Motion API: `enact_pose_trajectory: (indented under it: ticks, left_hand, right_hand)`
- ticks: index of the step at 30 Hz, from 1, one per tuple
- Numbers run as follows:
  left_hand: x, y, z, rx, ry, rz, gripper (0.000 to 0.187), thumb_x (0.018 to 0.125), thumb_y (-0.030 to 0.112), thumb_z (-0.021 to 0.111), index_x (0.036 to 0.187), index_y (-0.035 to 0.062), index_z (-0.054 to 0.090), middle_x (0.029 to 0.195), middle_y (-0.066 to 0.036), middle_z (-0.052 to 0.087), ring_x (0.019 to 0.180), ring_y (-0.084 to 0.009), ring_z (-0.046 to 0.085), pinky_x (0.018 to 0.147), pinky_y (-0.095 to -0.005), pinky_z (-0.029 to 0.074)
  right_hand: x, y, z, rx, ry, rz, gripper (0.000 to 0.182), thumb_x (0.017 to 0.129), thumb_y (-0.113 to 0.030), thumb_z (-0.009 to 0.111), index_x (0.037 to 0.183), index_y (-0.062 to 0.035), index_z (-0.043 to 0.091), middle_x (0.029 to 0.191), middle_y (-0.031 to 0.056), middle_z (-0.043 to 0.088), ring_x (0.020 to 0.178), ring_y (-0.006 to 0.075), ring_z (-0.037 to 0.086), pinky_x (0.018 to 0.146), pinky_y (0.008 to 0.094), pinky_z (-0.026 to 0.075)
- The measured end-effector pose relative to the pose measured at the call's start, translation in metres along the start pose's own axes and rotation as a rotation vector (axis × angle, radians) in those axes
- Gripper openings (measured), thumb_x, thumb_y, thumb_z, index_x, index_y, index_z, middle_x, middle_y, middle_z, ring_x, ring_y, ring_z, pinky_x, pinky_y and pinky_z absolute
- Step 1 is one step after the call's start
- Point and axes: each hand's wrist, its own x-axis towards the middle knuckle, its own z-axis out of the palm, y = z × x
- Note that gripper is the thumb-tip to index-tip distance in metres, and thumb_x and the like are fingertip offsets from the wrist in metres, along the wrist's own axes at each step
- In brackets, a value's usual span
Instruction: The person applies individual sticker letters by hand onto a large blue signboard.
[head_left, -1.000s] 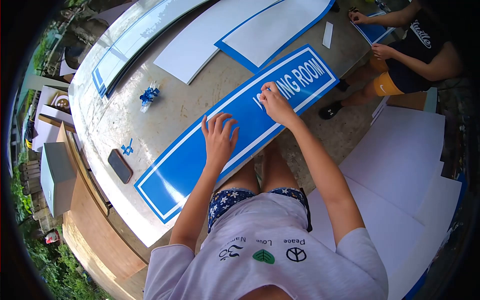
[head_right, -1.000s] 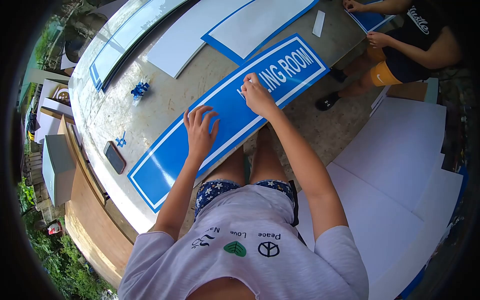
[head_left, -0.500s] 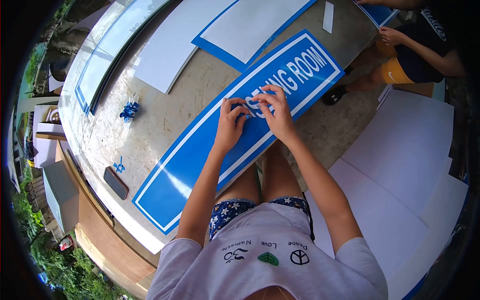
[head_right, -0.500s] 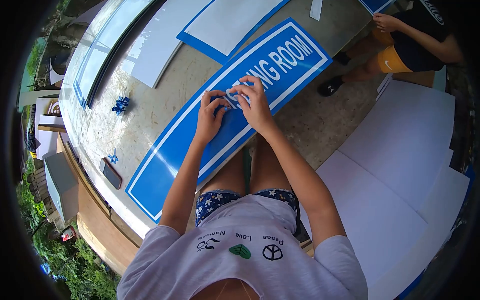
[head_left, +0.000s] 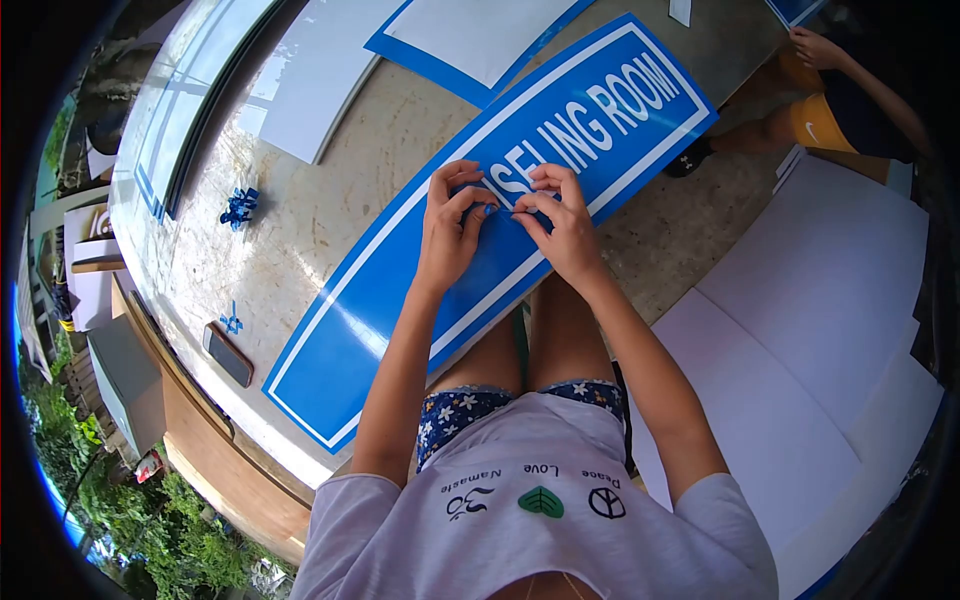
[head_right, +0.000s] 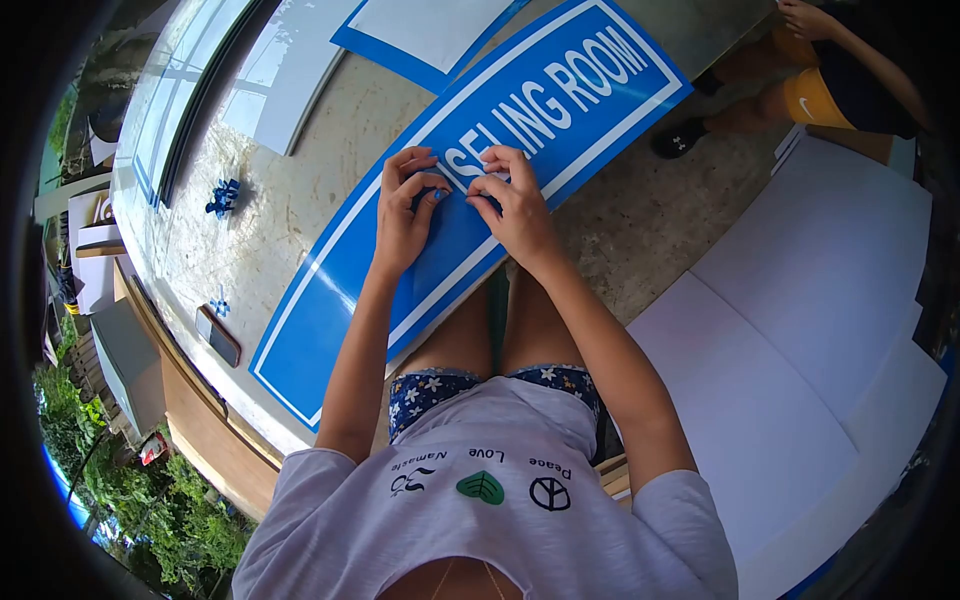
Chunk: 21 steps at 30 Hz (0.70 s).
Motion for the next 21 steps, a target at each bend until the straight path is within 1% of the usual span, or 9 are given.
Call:
enact_pose_trajectory:
  ticks: [4, 6, 10, 12, 15, 16, 18, 19, 21]
  left_hand:
    - [-0.001, 0.0, 0.002, 0.007, 0.033, -0.017, 0.016, 0.078, -0.01, 0.061, 0.086, 0.0031, 0.066, 0.126, -0.012, 0.049, 0.114, -0.0264, 0.057, 0.089, -0.0372, 0.052]
    - [-0.001, -0.001, 0.002, 0.023, 0.053, 0.013, 0.016, 0.078, -0.01, 0.061, 0.086, 0.0031, 0.065, 0.124, -0.012, 0.05, 0.112, -0.0256, 0.058, 0.088, -0.0371, 0.052]
    - [-0.001, 0.0, 0.002, 0.042, 0.064, 0.021, 0.016, 0.078, -0.01, 0.061, 0.086, 0.0028, 0.065, 0.122, -0.012, 0.051, 0.11, -0.0251, 0.059, 0.088, -0.0368, 0.052]
    - [-0.001, 0.001, 0.002, 0.034, 0.071, 0.012, 0.015, 0.077, -0.01, 0.062, 0.086, 0.0026, 0.065, 0.122, -0.011, 0.052, 0.109, -0.0247, 0.059, 0.087, -0.0365, 0.052]
    - [-0.001, 0.0, 0.003, 0.023, 0.081, 0.0, 0.015, 0.077, -0.01, 0.062, 0.086, 0.0023, 0.065, 0.121, -0.011, 0.052, 0.107, -0.0245, 0.06, 0.087, -0.0361, 0.052]
    - [-0.001, 0.0, 0.003, 0.021, 0.082, -0.006, 0.015, 0.077, -0.01, 0.062, 0.086, 0.0023, 0.065, 0.121, -0.011, 0.052, 0.107, -0.0245, 0.06, 0.087, -0.0361, 0.052]
    - [-0.002, -0.001, 0.004, 0.012, 0.096, -0.003, 0.015, 0.078, -0.01, 0.061, 0.085, 0.0021, 0.065, 0.12, -0.011, 0.052, 0.106, -0.024, 0.06, 0.087, -0.0358, 0.052]
    - [-0.002, -0.001, 0.004, 0.01, 0.095, -0.012, 0.015, 0.078, -0.01, 0.061, 0.085, 0.0021, 0.065, 0.12, -0.011, 0.052, 0.106, -0.024, 0.06, 0.087, -0.0358, 0.052]
    - [-0.002, -0.001, 0.004, 0.014, 0.098, 0.008, 0.014, 0.078, -0.01, 0.061, 0.085, 0.0017, 0.065, 0.12, -0.011, 0.053, 0.106, -0.0236, 0.06, 0.086, -0.0357, 0.053]
  right_hand:
    - [0.0, -0.004, 0.004, -0.075, -0.007, -0.033, 0.015, 0.076, -0.001, 0.073, 0.084, -0.0025, 0.061, 0.116, 0.0095, 0.05, 0.102, 0.0263, 0.054, 0.088, 0.0374, 0.046]
    - [0.001, -0.004, 0.006, -0.181, -0.022, -0.116, 0.014, 0.078, -0.002, 0.071, 0.085, -0.001, 0.059, 0.113, 0.009, 0.05, 0.1, 0.0266, 0.053, 0.087, 0.0384, 0.045]
    - [0.001, -0.006, 0.01, -0.242, -0.044, -0.144, 0.013, 0.08, -0.002, 0.069, 0.087, -0.0003, 0.059, 0.11, 0.0082, 0.049, 0.098, 0.0264, 0.053, 0.086, 0.0386, 0.044]
    - [-0.001, -0.014, 0.014, -0.237, -0.014, -0.047, 0.01, 0.081, 0.0, 0.067, 0.086, 0.0016, 0.058, 0.108, 0.0096, 0.049, 0.099, 0.0277, 0.052, 0.087, 0.0386, 0.044]
    - [-0.004, -0.02, 0.019, -0.164, 0.073, 0.034, 0.006, 0.083, 0.002, 0.064, 0.087, 0.0028, 0.059, 0.108, 0.0119, 0.048, 0.097, 0.0273, 0.053, 0.085, 0.0375, 0.046]
    - [-0.004, -0.02, 0.018, -0.164, 0.067, 0.036, 0.006, 0.083, 0.002, 0.064, 0.087, 0.0028, 0.059, 0.108, 0.0119, 0.048, 0.097, 0.0273, 0.053, 0.085, 0.0375, 0.046]
    - [-0.003, -0.018, 0.012, -0.027, 0.108, 0.055, 0.004, 0.085, 0.003, 0.062, 0.089, 0.0032, 0.06, 0.11, 0.0136, 0.047, 0.096, 0.0261, 0.055, 0.08, 0.0355, 0.049]
    - [-0.003, -0.018, 0.007, -0.032, 0.131, 0.081, 0.004, 0.087, 0.002, 0.06, 0.091, 0.0016, 0.062, 0.113, 0.013, 0.046, 0.095, 0.0244, 0.056, 0.077, 0.0339, 0.051]
    - [-0.003, -0.021, -0.003, 0.05, 0.172, 0.229, 0.008, 0.086, 0.004, 0.059, 0.092, 0.0007, 0.064, 0.116, 0.0128, 0.045, 0.096, 0.0235, 0.056, 0.077, 0.0337, 0.051]
